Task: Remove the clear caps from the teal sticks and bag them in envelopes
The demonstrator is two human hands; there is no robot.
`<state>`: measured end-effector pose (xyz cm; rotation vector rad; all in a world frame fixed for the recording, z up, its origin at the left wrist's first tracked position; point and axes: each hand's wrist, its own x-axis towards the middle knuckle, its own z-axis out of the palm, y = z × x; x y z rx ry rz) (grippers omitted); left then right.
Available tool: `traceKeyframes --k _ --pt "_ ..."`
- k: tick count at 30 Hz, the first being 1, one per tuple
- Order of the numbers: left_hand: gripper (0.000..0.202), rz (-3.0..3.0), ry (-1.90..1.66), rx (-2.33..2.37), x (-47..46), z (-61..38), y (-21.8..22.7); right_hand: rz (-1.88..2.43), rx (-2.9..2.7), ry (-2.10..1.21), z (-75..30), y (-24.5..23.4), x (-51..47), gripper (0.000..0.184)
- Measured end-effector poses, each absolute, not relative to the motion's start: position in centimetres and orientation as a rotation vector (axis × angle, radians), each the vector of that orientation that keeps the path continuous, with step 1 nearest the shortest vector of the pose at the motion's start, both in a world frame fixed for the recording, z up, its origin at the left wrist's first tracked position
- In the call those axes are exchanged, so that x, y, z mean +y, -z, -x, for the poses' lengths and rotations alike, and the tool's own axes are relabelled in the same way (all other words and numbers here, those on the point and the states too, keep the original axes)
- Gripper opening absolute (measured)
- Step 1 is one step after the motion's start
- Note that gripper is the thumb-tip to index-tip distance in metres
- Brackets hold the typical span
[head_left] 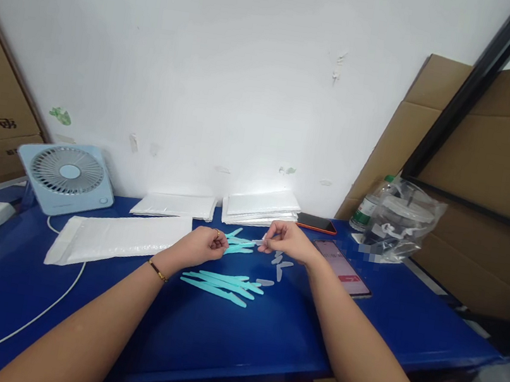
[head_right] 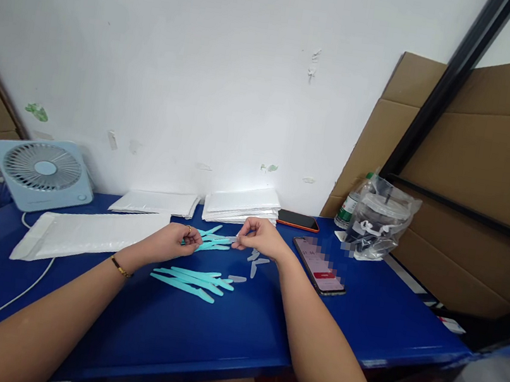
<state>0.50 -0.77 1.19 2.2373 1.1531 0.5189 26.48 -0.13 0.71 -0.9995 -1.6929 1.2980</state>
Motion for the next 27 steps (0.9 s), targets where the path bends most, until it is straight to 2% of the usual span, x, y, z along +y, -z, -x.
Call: traceKeyframes --k 7,12,15,20,27 --pt "0.026 -2.362 -0.563 1.218 -0.8 -0.8 -1.2 0.998 -1.859 -1.265 -25.4 0.0 -0.1 0.025" --pt "0.032 -2.427 -0.674 1.266 -0.7 -0.6 -1.2 1.327 -2.100 -0.740 -27.9 -0.8 0.4 0.016" --pt "0.034 -2.362 -0.457 1.126 -1.3 -0.6 -1.5 1.518 -2.245 -0.537 -29.7 -1.0 0.7 0.019" --pt "0.031 -2.287 -0.159 0.964 -2.2 -1.1 -1.4 1.596 -2.351 -0.564 -30.3 -0.2 1.2 0.007" --pt "0.026 -2.238 -0.243 1.042 -1.9 -1.3 -1.2 1.488 -2.207 -0.709 -29.7 -0.7 0.7 0.007"
